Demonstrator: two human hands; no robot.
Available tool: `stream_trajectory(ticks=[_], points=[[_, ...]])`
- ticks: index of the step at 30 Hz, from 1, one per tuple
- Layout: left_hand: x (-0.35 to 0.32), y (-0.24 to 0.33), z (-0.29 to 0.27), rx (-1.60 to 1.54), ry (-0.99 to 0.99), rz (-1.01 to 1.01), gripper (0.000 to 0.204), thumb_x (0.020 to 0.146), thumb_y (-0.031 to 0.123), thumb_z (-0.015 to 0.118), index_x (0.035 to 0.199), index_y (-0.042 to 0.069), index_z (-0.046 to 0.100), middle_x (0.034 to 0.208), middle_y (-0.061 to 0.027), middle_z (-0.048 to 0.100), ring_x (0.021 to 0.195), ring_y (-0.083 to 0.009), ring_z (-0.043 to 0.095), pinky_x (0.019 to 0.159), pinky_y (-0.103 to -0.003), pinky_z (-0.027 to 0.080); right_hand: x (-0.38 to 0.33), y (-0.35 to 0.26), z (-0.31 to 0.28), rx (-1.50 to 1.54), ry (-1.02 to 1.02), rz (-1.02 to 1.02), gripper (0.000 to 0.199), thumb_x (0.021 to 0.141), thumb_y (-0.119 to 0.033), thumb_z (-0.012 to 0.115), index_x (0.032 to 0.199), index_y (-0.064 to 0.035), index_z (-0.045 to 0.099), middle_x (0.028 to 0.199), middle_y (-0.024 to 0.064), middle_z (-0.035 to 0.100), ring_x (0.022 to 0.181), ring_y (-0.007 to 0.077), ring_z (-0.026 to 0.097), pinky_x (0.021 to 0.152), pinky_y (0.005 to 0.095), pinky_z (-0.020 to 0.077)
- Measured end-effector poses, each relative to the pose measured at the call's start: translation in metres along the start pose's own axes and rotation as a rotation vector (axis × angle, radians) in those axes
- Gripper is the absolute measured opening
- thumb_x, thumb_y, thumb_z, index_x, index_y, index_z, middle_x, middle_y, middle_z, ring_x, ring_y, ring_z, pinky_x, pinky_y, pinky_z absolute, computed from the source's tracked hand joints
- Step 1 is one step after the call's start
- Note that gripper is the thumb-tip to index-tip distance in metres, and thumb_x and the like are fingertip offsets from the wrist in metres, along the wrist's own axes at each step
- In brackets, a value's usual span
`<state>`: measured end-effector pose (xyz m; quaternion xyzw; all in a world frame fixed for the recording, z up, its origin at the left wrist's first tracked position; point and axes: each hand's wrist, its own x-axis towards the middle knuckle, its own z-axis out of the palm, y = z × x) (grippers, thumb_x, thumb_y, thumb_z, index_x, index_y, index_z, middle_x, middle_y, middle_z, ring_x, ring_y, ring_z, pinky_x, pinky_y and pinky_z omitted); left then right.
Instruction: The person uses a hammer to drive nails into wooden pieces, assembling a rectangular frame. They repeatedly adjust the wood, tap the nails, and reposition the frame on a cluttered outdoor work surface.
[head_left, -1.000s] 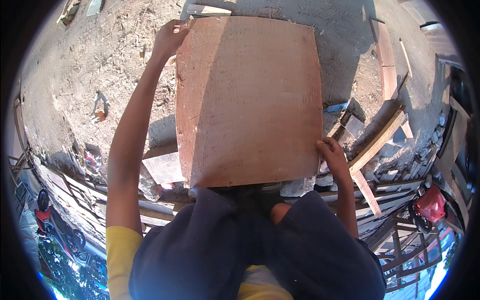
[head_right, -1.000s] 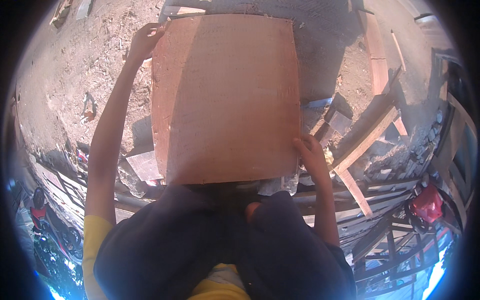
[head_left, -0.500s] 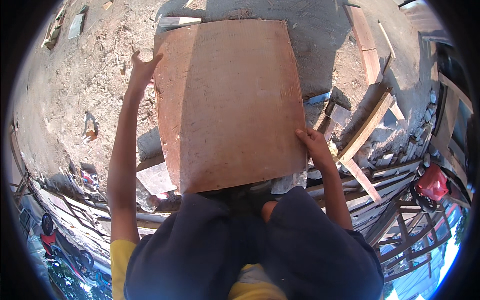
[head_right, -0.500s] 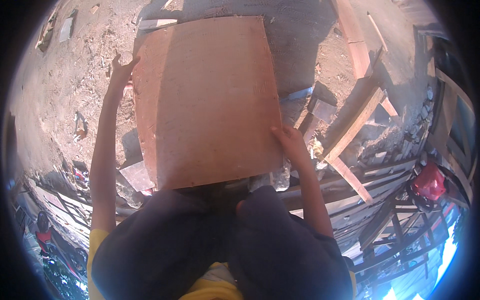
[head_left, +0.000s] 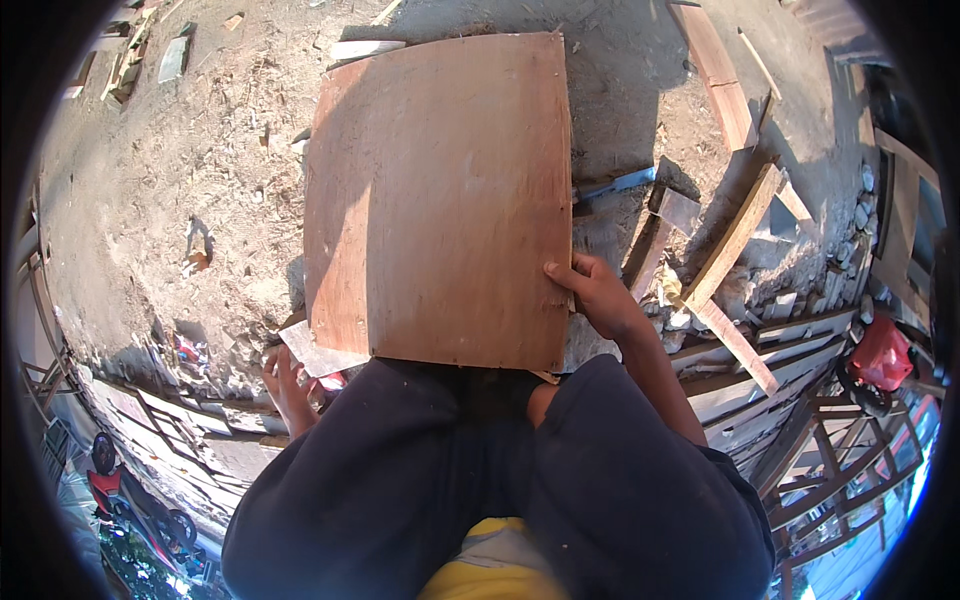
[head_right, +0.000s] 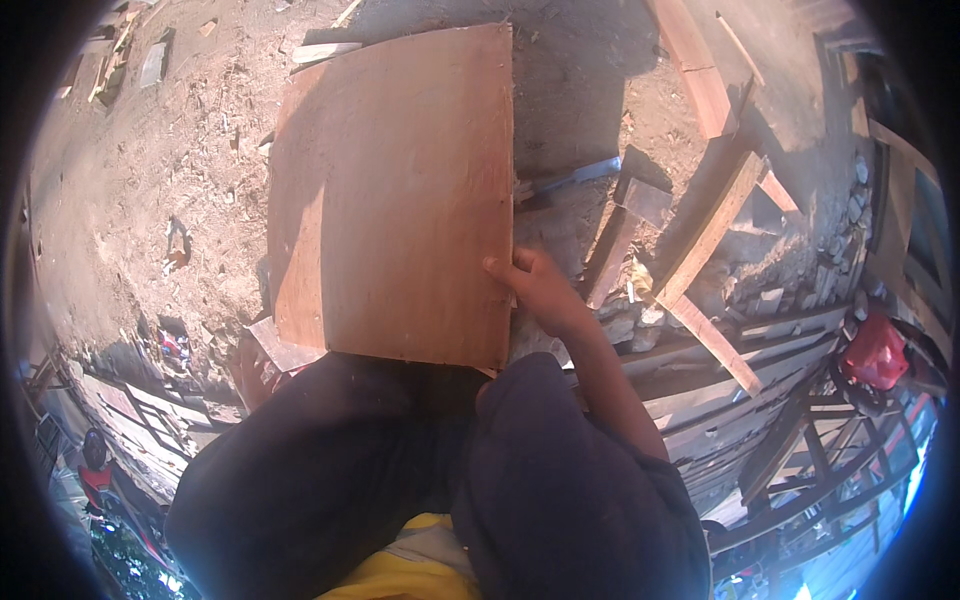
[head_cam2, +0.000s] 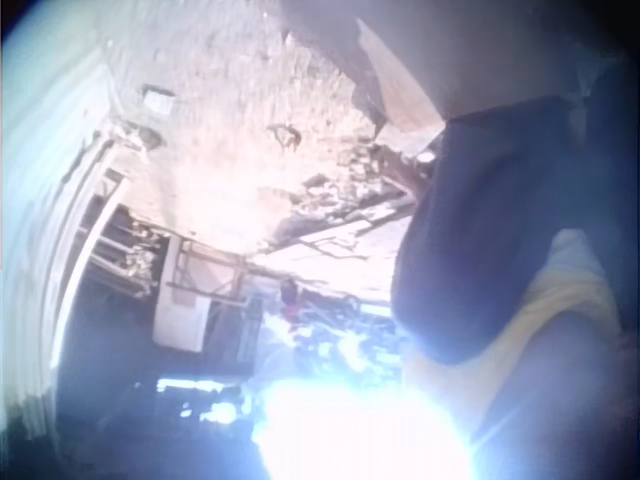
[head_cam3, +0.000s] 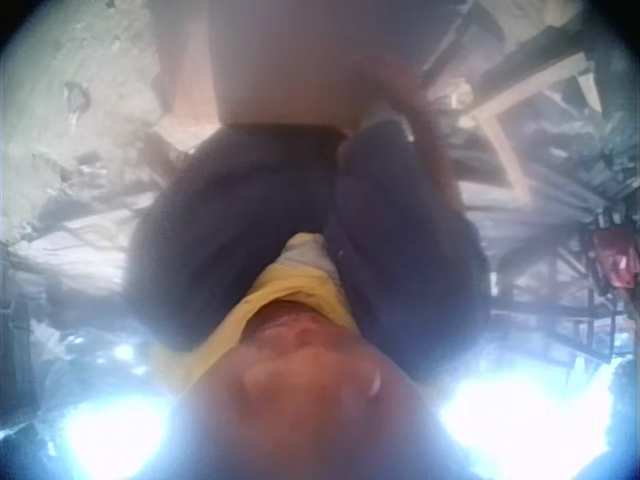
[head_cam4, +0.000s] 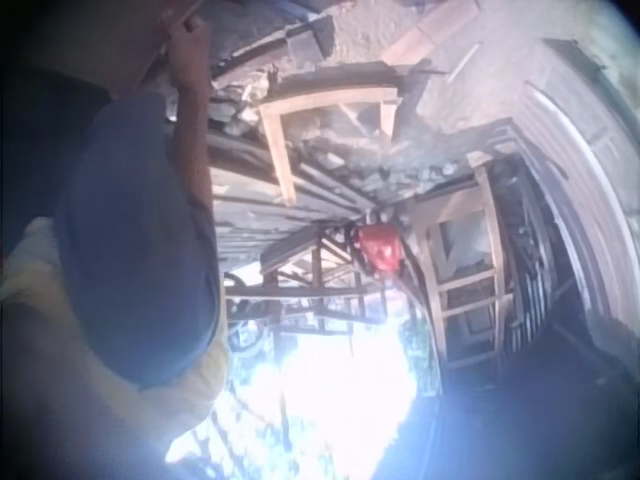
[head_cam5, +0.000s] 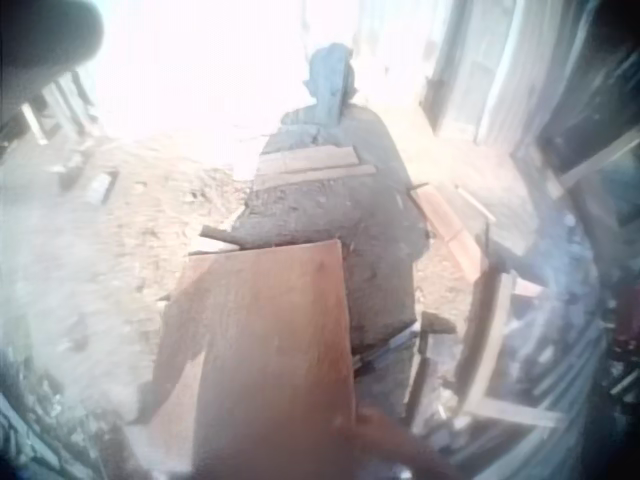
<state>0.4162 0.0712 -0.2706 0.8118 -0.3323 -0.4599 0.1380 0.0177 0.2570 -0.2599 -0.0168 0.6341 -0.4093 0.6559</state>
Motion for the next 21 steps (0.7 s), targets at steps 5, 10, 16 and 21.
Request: stream_trajectory(ticks=[5, 10, 16, 21], points=[[-0.03, 0.006, 0.028, -0.833, -0.873, -0.893, 0.069, 0.087, 0.047, 0.059, 0.136, 0.005, 0.034, 0.127, -0.0173, 0.047, 0.117, -0.0335, 0.049, 0.098, -0.045, 0.042, -0.002, -0.009, 0.004, 0.151, -0.032, -0.05, 0.035, 0.093, -0.02, 0.055, 0.118, 0.005, 0.054, 0.11, 0.0091, 0.062, 0.098, 0.0154, 0.06, 0.085, 0.0303, 0.0483], [-0.025, 0.0, 0.044, -0.543, -0.609, -0.318, 0.052, 0.09, 0.034, 0.059, 0.13, 0.004, 0.043, 0.12, -0.014, 0.054, 0.106, -0.0261, 0.054, 0.095, -0.04, 0.044, -0.013, -0.034, 0.011, 0.233, -0.092, -0.094, 0.035, 0.095, -0.021, 0.053, 0.12, 0.0036, 0.052, 0.112, 0.0096, 0.061, 0.099, 0.0164, 0.061, 0.087, 0.0347, 0.0494], [-0.049, 0.137, 0.048, -0.591, -0.665, 0.342, 0.051, 0.094, 0.034, 0.053, 0.132, 0.003, 0.041, 0.125, -0.0125, 0.054, 0.116, -0.0216, 0.052, 0.097, -0.038, 0.043, -0.014, -0.033, 0.047, 0.498, -0.234, -0.135, 0.038, 0.096, -0.027, 0.051, 0.124, -0.0011, 0.049, 0.114, 0.0101, 0.061, 0.1, 0.0193, 0.062, 0.085, 0.0385, 0.0512], [-0.035, 0.164, 0.075, -0.44, -0.68, 0.305, 0.051, 0.092, 0.027, 0.057, 0.131, -0.001, 0.041, 0.124, -0.0125, 0.053, 0.115, -0.0237, 0.052, 0.098, -0.038, 0.042, 0.001, -0.011, 0.101, 0.403, -0.317, -0.035, 0.041, 0.097, -0.03, 0.05, 0.126, -0.0015, 0.047, 0.115, 0.0103, 0.06, 0.099, 0.0202, 0.062, 0.081, 0.0364, 0.0524]])
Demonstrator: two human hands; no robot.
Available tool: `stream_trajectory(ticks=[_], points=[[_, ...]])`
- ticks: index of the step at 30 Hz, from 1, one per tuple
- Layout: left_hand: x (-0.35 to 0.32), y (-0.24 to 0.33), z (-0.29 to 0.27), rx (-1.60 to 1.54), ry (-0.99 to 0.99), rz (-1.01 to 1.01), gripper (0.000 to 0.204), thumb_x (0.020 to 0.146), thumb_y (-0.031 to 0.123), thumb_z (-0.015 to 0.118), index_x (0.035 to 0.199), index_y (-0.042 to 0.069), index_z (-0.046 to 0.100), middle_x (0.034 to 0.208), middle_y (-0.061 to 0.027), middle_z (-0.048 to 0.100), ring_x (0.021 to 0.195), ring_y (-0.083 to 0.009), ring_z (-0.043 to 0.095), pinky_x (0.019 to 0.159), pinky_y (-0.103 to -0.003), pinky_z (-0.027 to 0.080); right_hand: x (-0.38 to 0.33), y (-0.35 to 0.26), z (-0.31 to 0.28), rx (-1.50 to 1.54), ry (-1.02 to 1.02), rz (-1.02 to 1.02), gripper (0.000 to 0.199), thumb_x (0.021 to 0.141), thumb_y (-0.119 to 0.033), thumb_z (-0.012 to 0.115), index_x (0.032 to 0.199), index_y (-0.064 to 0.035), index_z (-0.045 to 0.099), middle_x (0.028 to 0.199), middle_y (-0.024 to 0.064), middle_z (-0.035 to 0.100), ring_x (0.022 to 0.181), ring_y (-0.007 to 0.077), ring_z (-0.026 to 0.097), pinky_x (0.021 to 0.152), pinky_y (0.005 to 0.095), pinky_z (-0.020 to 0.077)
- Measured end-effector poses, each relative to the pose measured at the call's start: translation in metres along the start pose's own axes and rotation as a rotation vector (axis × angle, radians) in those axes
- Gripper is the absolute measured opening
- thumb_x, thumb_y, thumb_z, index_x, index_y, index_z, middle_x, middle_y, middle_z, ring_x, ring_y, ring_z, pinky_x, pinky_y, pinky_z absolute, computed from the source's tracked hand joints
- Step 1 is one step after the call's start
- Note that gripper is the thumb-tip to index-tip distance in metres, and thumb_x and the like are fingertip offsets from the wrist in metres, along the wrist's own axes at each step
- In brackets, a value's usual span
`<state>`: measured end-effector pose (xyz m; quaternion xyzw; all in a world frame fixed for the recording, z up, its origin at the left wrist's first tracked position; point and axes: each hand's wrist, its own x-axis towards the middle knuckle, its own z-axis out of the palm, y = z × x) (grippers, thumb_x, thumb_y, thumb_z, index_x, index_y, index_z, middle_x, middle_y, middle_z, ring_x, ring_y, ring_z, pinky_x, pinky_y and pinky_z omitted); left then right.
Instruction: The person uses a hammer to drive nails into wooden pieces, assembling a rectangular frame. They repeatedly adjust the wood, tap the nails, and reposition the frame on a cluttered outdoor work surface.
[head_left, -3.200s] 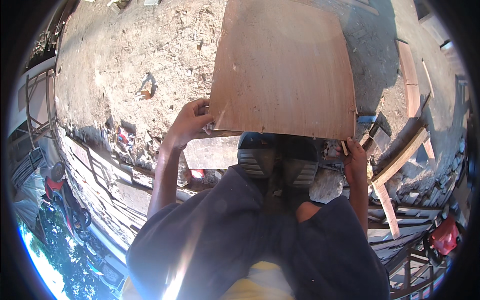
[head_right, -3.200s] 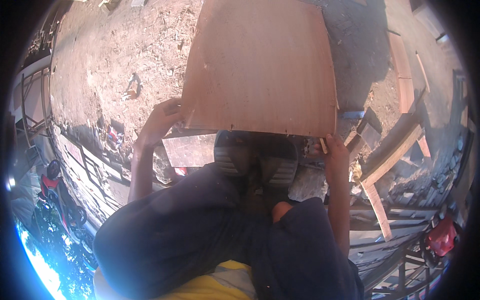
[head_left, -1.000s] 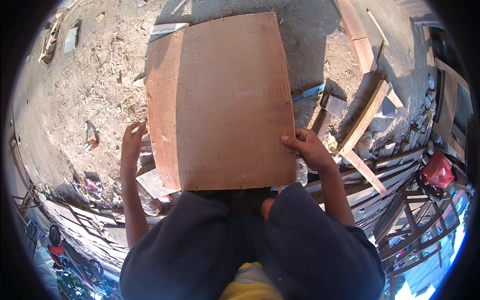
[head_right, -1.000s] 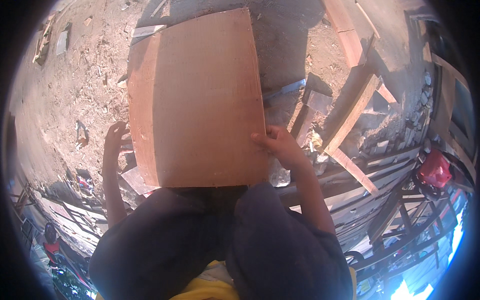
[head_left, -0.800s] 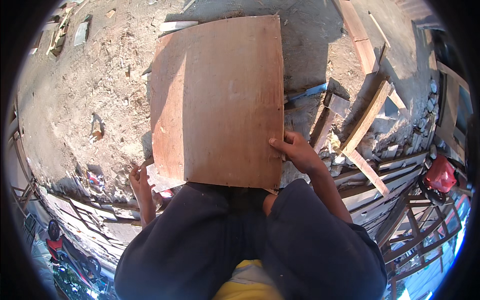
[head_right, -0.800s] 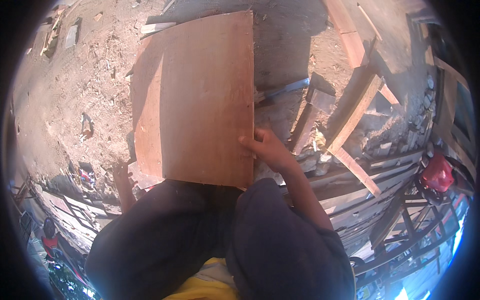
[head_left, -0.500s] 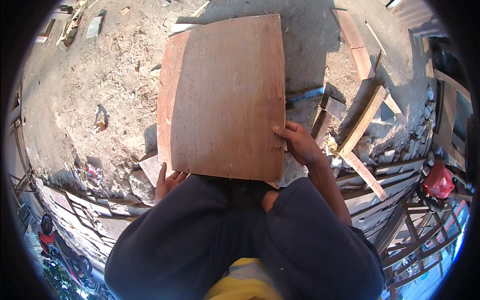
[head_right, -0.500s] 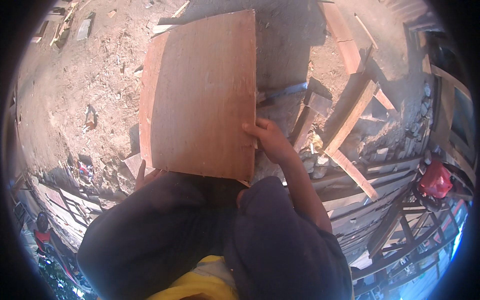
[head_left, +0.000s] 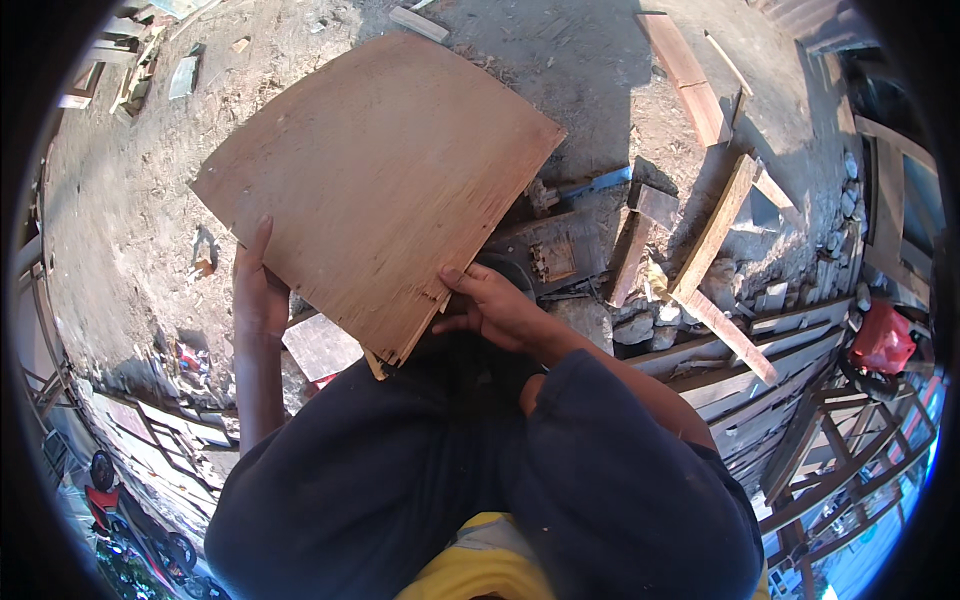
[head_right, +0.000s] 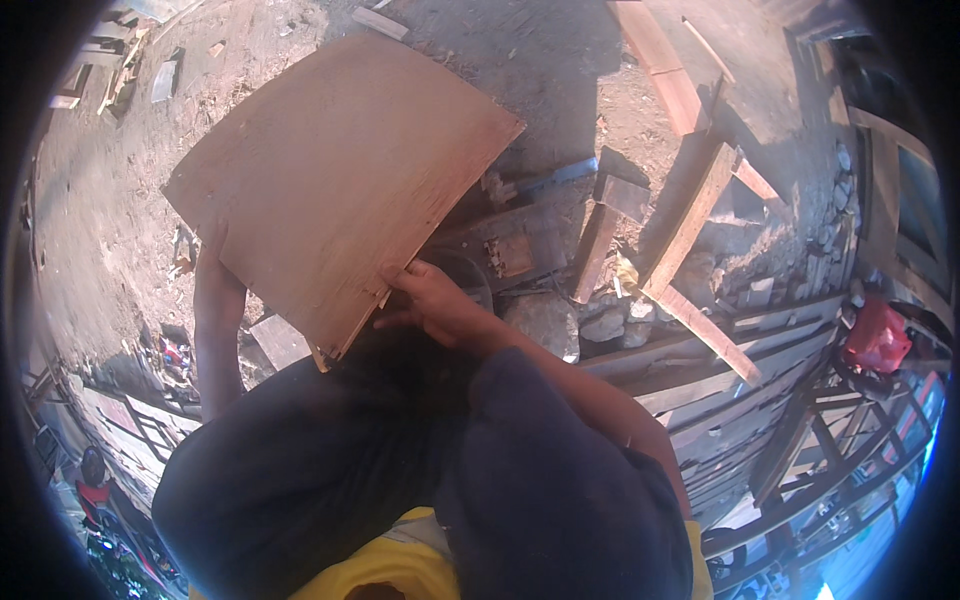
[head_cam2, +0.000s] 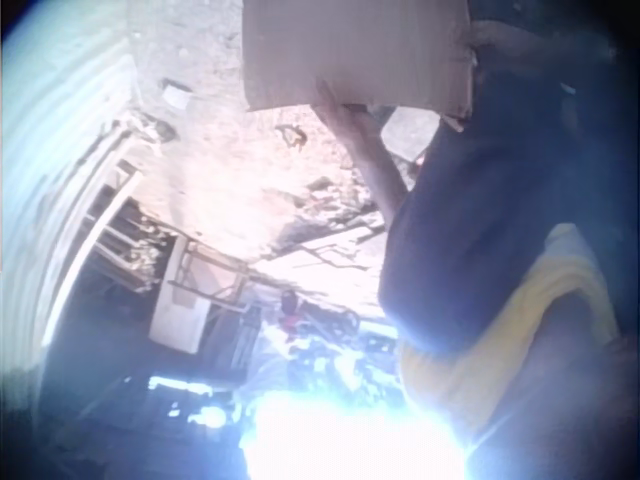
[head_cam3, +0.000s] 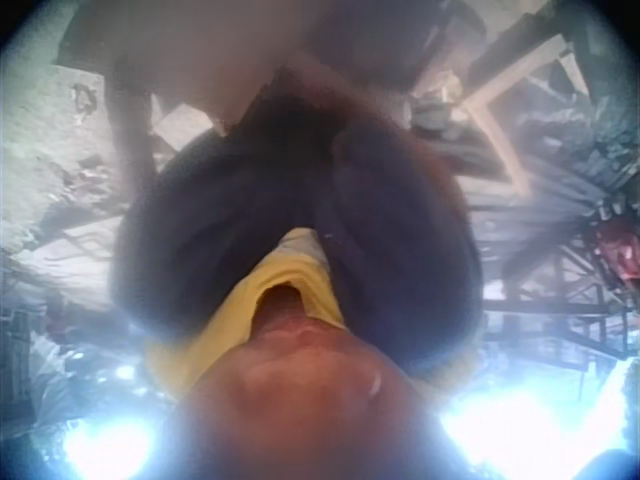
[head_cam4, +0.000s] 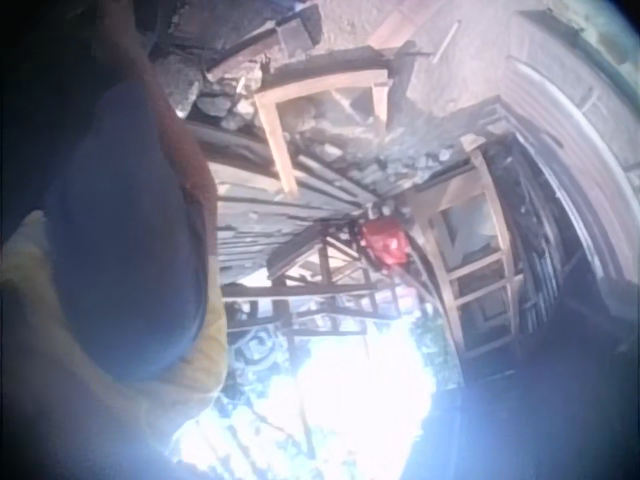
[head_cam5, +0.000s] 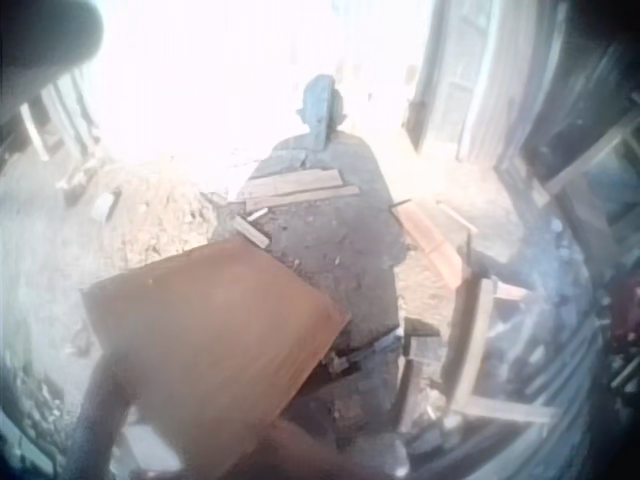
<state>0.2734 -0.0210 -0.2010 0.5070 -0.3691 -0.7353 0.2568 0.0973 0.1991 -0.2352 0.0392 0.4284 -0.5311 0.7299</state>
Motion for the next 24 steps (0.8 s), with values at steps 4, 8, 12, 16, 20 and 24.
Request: stream_trajectory(ticks=[4, 8, 12, 16, 20, 24], points=[[0.045, -0.044, -0.053, 0.184, 0.196, 0.044, 0.046, 0.087, 0.02, 0.065, 0.123, -0.003, 0.046, 0.114, -0.0133, 0.058, 0.102, -0.0224, 0.059, 0.086, -0.035, 0.05, 0.005, 0.0, -0.022, -0.506, 0.044, 0.046, 0.036, 0.096, -0.03, 0.051, 0.116, -0.0003, 0.056, 0.106, 0.0098, 0.063, 0.095, 0.0183, 0.063, 0.076, 0.0315, 0.0523], [0.088, -0.049, -0.081, 0.392, 0.42, 0.043, 0.045, 0.083, 0.023, 0.07, 0.115, -0.003, 0.052, 0.105, -0.0131, 0.062, 0.091, -0.0212, 0.063, 0.078, -0.032, 0.053, -0.019, -0.029, -0.092, -0.387, 0.439, -0.205, 0.029, 0.095, -0.027, 0.054, 0.108, -0.0029, 0.063, 0.093, 0.0062, 0.066, 0.081, 0.0153, 0.065, 0.07, 0.0267, 0.051], [0.143, -0.043, -0.105, 0.358, 0.392, 0.111, 0.046, 0.081, 0.023, 0.072, 0.113, -0.003, 0.054, 0.102, -0.0143, 0.063, 0.085, -0.0208, 0.064, 0.075, -0.029, 0.053, -0.05, -0.036, -0.202, -0.885, 1.24, -0.511, 0.034, 0.08, -0.023, 0.068, 0.105, -0.001, 0.061, 0.094, 0.0143, 0.065, 0.084, 0.0241, 0.064, 0.074, 0.0355, 0.0493], [0.223, -0.046, -0.155, 0.728, 0.398, 0.144, 0.066, 0.079, 0.046, 0.069, 0.121, -0.002, 0.051, 0.108, -0.0194, 0.059, 0.095, -0.0258, 0.06, 0.084, -0.037, 0.048, -0.062, -0.016, -0.244, -1.214, 1.382, -0.259, 0.059, 0.069, -0.034, 0.078, 0.107, 0.0036, 0.053, 0.105, 0.0221, 0.057, 0.099, 0.0329, 0.057, 0.083, 0.0413, 0.0455], [0.222, -0.057, -0.108, 1.352, 0.668, 0.2, 0.086, 0.077, 0.058, 0.063, 0.14, 0.01, 0.031, 0.132, -0.0271, 0.039, 0.12, -0.036, 0.04, 0.096, -0.054, 0.034, -0.061, 0.0, -0.257, -1.156, 1.397, -0.161, 0.065, 0.066, -0.035, 0.079, 0.108, 0.0058, 0.052, 0.105, 0.0251, 0.057, 0.1, 0.0359, 0.056, 0.083, 0.0421, 0.0453], [0.184, -0.083, -0.048, 1.557, 0.357, 0.609, 0.089, 0.077, 0.06, 0.063, 0.145, 0.021, 0.022, 0.145, -0.0267, 0.02, 0.134, -0.0474, 0.019, 0.102, -0.067, 0.022, -0.063, -0.006, -0.271, -0.965, 1.263, -0.005, 0.061, 0.067, -0.029, 0.077, 0.109, 0.0078, 0.054, 0.096, 0.0174, 0.06, 0.086, 0.0243, 0.058, 0.072, 0.036, 0.0457]])
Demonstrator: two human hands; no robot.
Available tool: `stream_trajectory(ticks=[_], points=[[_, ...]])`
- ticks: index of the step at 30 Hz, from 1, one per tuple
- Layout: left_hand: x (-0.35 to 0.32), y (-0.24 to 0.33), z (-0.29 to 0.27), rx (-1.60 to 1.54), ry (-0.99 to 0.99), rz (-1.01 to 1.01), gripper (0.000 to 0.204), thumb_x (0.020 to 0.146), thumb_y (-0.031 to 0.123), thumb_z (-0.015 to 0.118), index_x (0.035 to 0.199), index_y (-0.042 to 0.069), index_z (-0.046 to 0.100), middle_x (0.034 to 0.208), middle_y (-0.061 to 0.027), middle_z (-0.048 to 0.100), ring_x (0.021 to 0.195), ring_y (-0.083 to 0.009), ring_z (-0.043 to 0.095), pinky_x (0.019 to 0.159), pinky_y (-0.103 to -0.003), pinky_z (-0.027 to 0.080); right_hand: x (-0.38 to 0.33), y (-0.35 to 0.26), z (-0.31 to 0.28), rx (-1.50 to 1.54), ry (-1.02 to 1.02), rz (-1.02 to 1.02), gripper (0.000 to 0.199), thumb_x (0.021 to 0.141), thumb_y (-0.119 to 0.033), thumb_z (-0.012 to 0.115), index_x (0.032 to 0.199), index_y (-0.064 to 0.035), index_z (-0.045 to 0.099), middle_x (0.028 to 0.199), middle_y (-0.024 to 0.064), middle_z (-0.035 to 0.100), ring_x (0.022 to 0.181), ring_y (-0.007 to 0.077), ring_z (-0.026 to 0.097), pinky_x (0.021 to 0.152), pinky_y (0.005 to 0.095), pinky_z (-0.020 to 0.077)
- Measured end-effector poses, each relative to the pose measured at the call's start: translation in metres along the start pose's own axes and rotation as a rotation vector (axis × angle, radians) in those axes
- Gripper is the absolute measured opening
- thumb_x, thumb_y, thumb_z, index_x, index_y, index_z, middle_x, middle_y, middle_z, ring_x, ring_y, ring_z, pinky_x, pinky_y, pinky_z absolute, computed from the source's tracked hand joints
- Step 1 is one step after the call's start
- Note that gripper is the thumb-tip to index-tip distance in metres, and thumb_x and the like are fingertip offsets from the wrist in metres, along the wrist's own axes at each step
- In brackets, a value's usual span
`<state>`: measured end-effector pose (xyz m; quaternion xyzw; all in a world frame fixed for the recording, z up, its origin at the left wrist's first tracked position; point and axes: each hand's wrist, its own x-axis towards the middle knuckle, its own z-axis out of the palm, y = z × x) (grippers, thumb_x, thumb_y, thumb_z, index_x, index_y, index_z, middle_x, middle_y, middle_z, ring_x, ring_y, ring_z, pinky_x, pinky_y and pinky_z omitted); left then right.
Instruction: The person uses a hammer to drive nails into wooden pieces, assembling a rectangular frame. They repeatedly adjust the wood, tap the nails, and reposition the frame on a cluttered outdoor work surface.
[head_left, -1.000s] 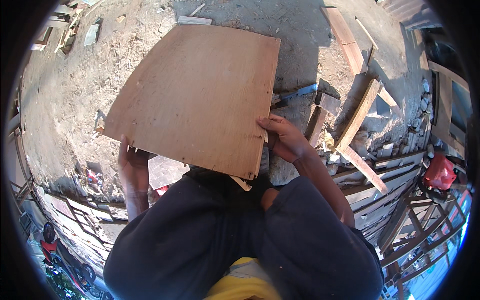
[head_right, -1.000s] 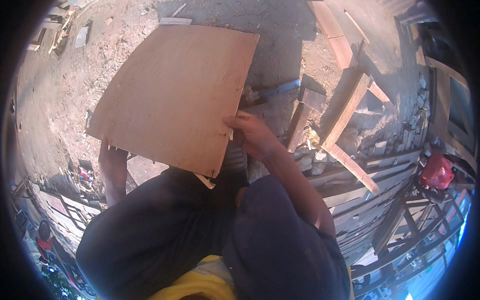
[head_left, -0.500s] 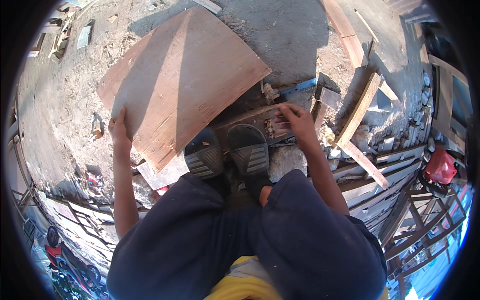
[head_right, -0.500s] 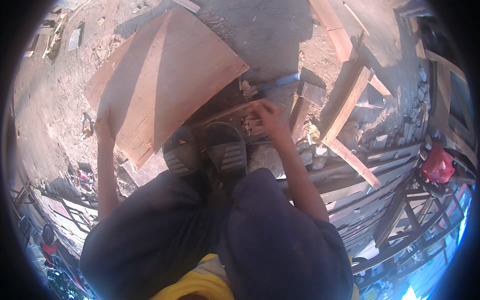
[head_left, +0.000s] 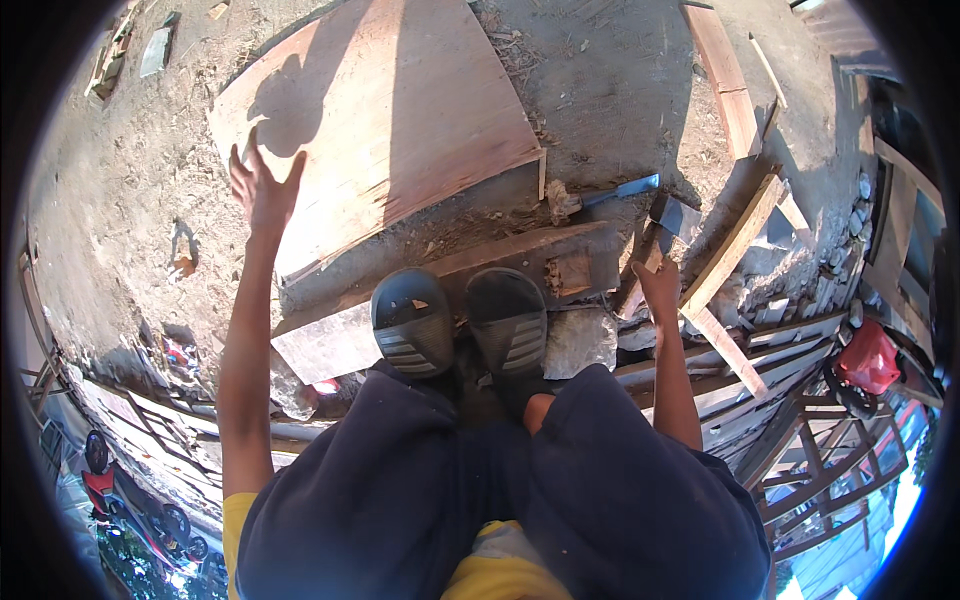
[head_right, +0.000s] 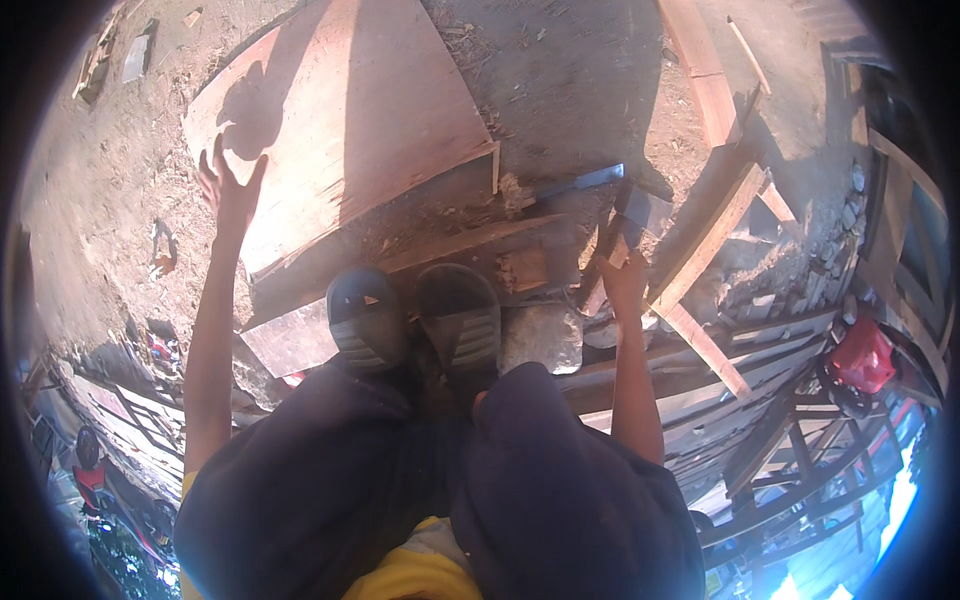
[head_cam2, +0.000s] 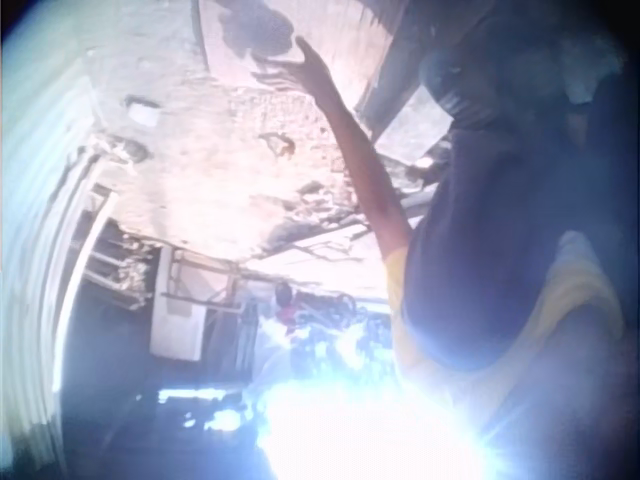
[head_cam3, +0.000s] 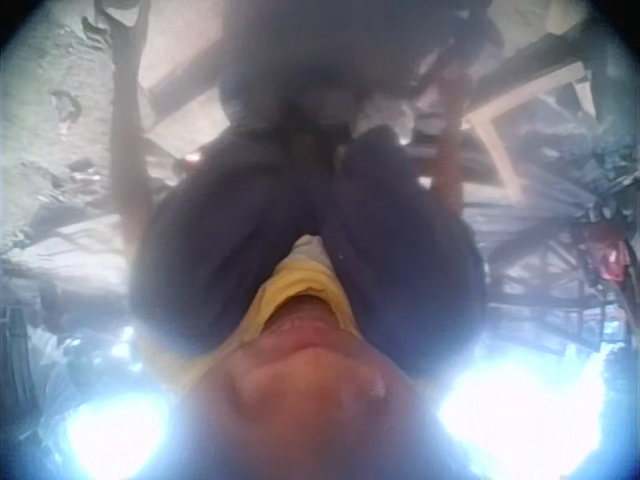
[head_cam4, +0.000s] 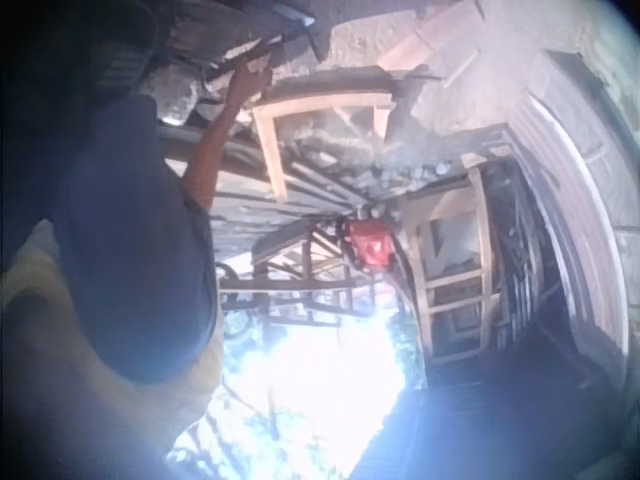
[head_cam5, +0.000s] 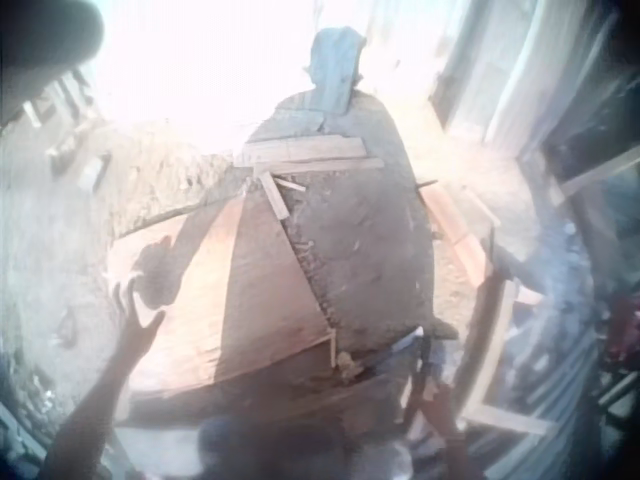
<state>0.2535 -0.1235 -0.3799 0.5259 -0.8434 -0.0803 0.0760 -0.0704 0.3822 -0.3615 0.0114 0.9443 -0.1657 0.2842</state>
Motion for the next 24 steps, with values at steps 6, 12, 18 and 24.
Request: stream_trajectory(ticks=[6, 12, 18, 24], points=[[-0.036, 0.09, 0.03, -0.172, -0.332, 0.386, 0.116, 0.061, 0.078, 0.063, 0.15, 0.024, 0.01, 0.151, -0.0277, -0.004, 0.14, -0.0434, -0.008, 0.104, -0.07, 0.001, -0.015, -0.045, -0.044, 1.203, -0.43, 0.449, 0.032, 0.084, -0.016, 0.061, 0.111, -0.0038, 0.049, 0.101, 0.01, 0.058, 0.077, 0.018, 0.06, 0.066, 0.0291, 0.0541], [-0.019, 0.136, 0.035, 0.029, -0.346, 0.341, 0.11, 0.064, 0.072, 0.066, 0.149, 0.02, 0.02, 0.151, -0.0285, 0.002, 0.14, -0.0468, -0.002, 0.1, -0.074, 0.006, -0.03, -0.108, -0.046, 0.936, -0.385, 0.274, 0.031, 0.093, -0.025, 0.056, 0.117, -0.0076, 0.045, 0.072, 0.0012, 0.049, 0.05, 0.0079, 0.046, 0.042, 0.0223, 0.041], [0.005, 0.19, 0.061, -0.103, -0.24, 0.514, 0.109, 0.062, 0.075, 0.063, 0.148, 0.022, 0.022, 0.152, -0.0241, 0.007, 0.141, -0.0448, 0.001, 0.097, -0.077, 0.003, -0.032, -0.215, -0.013, 0.719, -0.412, 0.095, 0.032, 0.094, -0.033, 0.054, 0.104, -0.0034, 0.045, 0.068, 0.0065, 0.05, 0.044, 0.0156, 0.049, 0.037, 0.0298, 0.0423], [0.021, 0.206, 0.081, -0.074, -0.172, 0.554, 0.113, 0.061, 0.077, 0.06, 0.148, 0.016, 0.02, 0.151, -0.0207, 0.017, 0.142, -0.0371, 0.009, 0.102, -0.074, 0.005, -0.015, -0.275, 0.042, 0.687, -0.507, -0.169, 0.026, 0.095, -0.03, 0.054, 0.101, -0.0065, 0.045, 0.069, 0.0054, 0.051, 0.044, 0.013, 0.052, 0.036, 0.0274, 0.0422]])
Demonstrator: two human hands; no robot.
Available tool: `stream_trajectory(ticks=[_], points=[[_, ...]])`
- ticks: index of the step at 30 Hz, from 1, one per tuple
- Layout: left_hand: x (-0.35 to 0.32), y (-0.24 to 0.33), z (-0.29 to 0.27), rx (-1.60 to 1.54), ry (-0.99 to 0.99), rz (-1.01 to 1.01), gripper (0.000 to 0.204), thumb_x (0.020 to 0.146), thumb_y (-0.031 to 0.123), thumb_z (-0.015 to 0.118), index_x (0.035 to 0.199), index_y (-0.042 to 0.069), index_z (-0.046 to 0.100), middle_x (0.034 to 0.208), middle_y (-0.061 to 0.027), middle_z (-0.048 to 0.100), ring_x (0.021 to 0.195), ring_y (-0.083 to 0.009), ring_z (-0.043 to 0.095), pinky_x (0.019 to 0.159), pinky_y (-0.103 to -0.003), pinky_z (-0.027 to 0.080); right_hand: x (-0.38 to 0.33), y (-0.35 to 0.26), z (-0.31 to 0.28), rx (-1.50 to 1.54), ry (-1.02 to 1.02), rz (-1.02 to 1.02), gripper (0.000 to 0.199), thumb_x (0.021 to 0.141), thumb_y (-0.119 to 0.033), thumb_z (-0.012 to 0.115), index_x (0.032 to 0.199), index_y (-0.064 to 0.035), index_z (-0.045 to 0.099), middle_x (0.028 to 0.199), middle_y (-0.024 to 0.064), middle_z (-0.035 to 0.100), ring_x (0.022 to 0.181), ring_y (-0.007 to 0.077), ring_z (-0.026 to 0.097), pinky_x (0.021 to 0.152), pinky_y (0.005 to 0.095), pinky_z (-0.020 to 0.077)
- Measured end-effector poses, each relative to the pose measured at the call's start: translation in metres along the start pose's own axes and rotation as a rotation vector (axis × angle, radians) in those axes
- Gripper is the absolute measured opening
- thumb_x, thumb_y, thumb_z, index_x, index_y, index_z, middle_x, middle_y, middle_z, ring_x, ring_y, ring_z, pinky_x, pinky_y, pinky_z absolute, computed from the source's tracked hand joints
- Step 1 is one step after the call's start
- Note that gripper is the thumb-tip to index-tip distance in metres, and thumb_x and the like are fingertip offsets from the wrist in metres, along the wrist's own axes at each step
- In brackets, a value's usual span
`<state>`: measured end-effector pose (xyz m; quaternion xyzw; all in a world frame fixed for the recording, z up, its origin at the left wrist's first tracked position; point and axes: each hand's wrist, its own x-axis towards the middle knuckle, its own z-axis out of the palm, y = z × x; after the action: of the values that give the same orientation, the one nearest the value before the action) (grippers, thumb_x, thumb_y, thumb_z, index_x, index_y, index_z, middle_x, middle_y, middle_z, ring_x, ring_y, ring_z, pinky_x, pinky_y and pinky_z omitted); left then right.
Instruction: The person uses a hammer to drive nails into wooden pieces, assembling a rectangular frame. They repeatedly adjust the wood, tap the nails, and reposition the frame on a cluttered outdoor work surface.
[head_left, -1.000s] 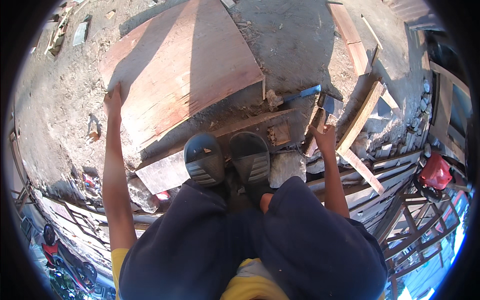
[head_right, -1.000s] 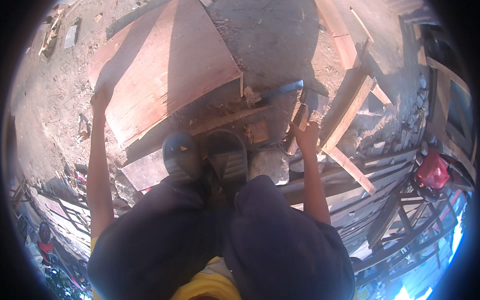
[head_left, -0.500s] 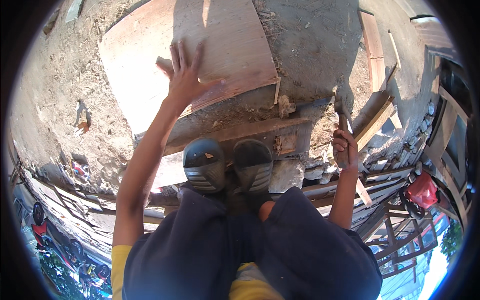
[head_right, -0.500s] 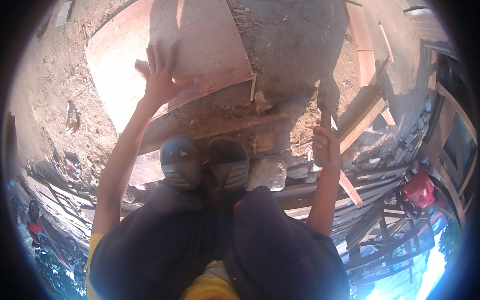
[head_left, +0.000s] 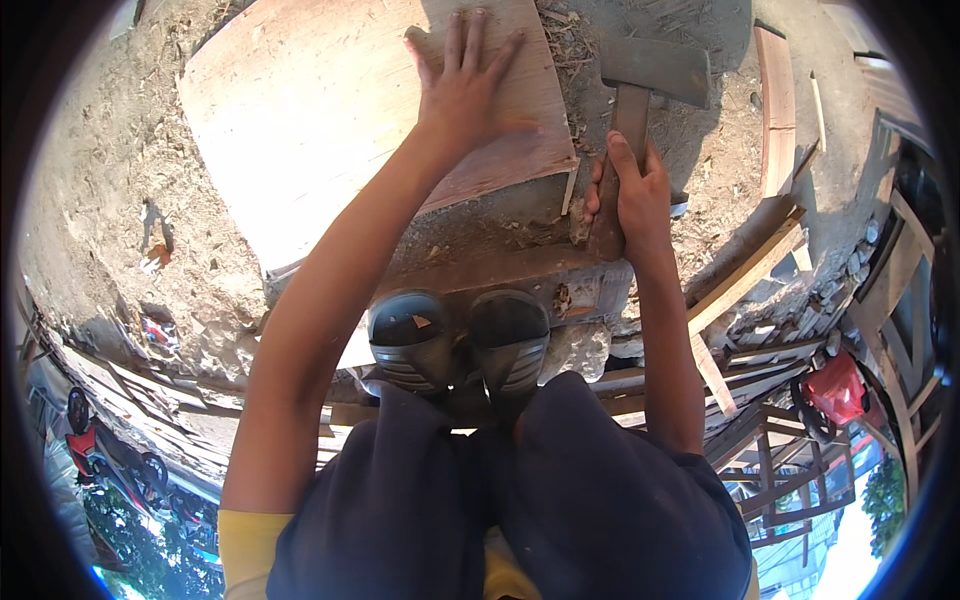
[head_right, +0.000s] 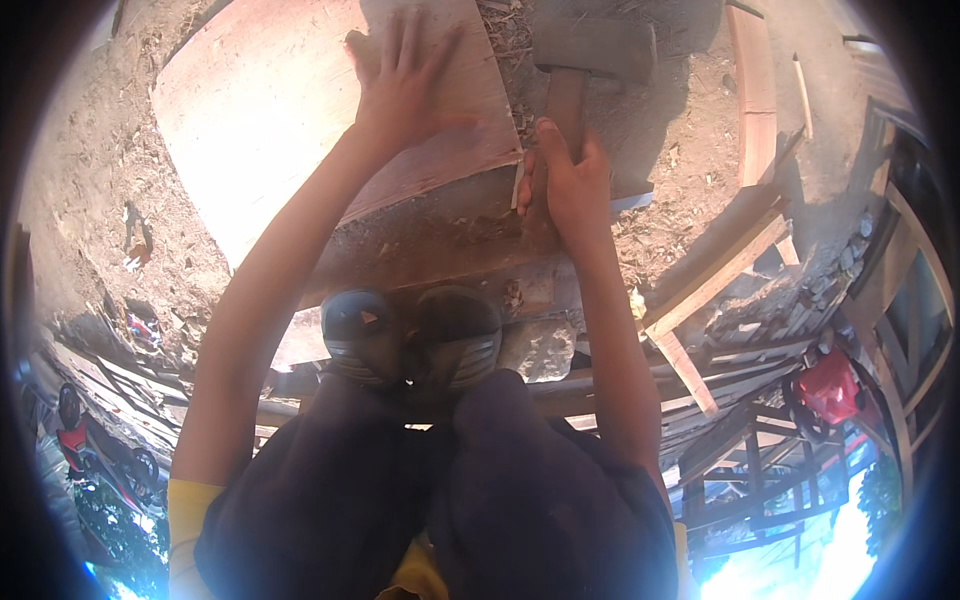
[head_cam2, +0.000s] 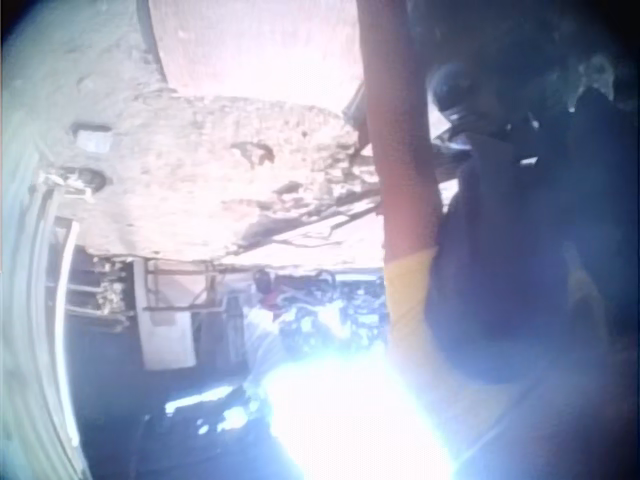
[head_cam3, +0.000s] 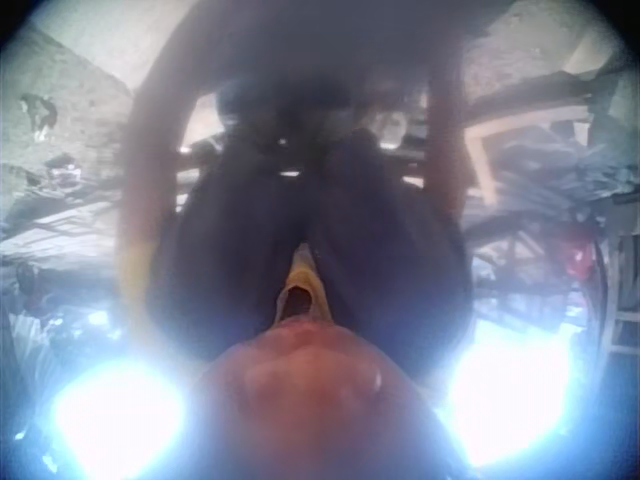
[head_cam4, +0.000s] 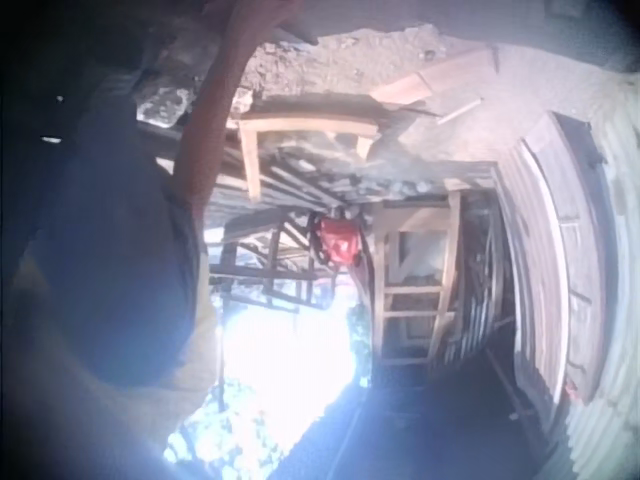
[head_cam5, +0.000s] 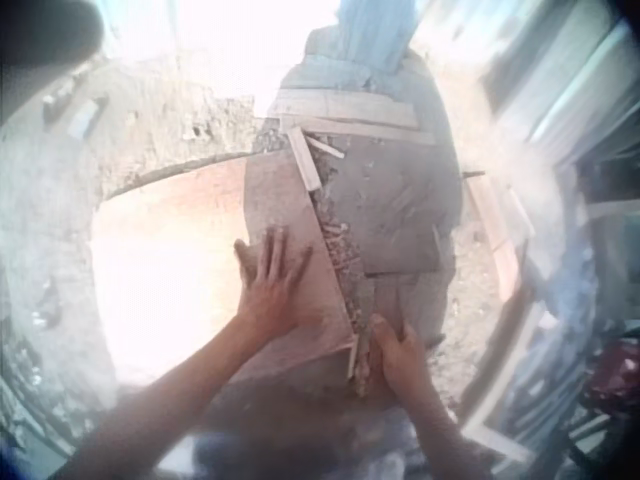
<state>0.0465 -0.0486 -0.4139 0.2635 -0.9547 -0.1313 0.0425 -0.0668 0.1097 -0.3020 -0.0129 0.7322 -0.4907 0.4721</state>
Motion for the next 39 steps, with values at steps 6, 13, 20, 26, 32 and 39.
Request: stream_trajectory(ticks=[6, 13, 20, 26, 32, 39], points=[[0.005, 0.002, -0.016, -0.127, -0.179, -0.046, 0.112, 0.06, 0.066, 0.069, 0.148, 0.017, 0.022, 0.153, -0.023, 0.006, 0.142, -0.0402, -0.003, 0.101, -0.074, -0.007, 0.012, 0.031, 0.015, -0.126, -0.067, -0.004, 0.022, 0.095, -0.026, 0.053, 0.098, -0.0056, 0.044, 0.069, 0.0058, 0.052, 0.044, 0.0133, 0.052, 0.036, 0.027, 0.0429], [0.003, 0.001, -0.018, -0.143, -0.157, -0.047, 0.112, 0.059, 0.065, 0.07, 0.147, 0.015, 0.023, 0.152, -0.0231, 0.01, 0.142, -0.0397, 0.001, 0.103, -0.073, -0.004, 0.001, 0.015, 0.017, -0.097, -0.008, -0.019, 0.021, 0.095, -0.023, 0.053, 0.096, -0.0037, 0.045, 0.067, 0.0053, 0.052, 0.044, 0.0131, 0.051, 0.037, 0.0274, 0.0431], [0.004, -0.001, -0.021, -0.133, -0.186, -0.061, 0.114, 0.057, 0.066, 0.07, 0.147, 0.014, 0.023, 0.153, -0.0219, 0.01, 0.142, -0.0389, 0.002, 0.103, -0.072, -0.003, 0.003, 0.011, 0.013, -0.355, -0.055, -0.073, 0.021, 0.094, -0.022, 0.054, 0.097, -0.0046, 0.044, 0.068, 0.005, 0.051, 0.044, 0.0129, 0.051, 0.039, 0.027, 0.0434], [0.004, 0.003, -0.022, -0.107, -0.168, -0.077, 0.12, 0.058, 0.067, 0.069, 0.147, 0.006, 0.018, 0.153, -0.0209, 0.01, 0.142, -0.0375, 0.002, 0.104, -0.071, -0.003, 0.006, 0.009, 0.021, -0.126, 0.028, -0.104, 0.022, 0.095, -0.024, 0.054, 0.096, -0.0049, 0.044, 0.068, 0.0046, 0.051, 0.044, 0.0121, 0.05, 0.039, 0.0265, 0.0431], [0.004, 0.001, -0.021, -0.094, -0.215, -0.088, 0.122, 0.058, 0.068, 0.069, 0.147, 0.003, 0.016, 0.153, -0.0201, 0.012, 0.143, -0.0367, 0.003, 0.105, -0.07, -0.002, 0.006, 0.005, 0.008, -0.289, -0.07, -0.029, 0.022, 0.095, -0.025, 0.053, 0.095, -0.0054, 0.044, 0.07, 0.0044, 0.052, 0.045, 0.0121, 0.051, 0.039, 0.026, 0.043], [0.004, 0.003, -0.02, -0.111, -0.164, -0.091, 0.123, 0.058, 0.069, 0.068, 0.146, 0.001, 0.016, 0.153, -0.0204, 0.012, 0.143, -0.0362, 0.004, 0.105, -0.071, -0.001, 0.011, 0.019, 0.025, -0.179, 0.004, -0.097, 0.022, 0.094, -0.024, 0.055, 0.097, -0.0044, 0.045, 0.068, 0.0041, 0.051, 0.044, 0.0119, 0.05, 0.04, 0.0258, 0.0425]])
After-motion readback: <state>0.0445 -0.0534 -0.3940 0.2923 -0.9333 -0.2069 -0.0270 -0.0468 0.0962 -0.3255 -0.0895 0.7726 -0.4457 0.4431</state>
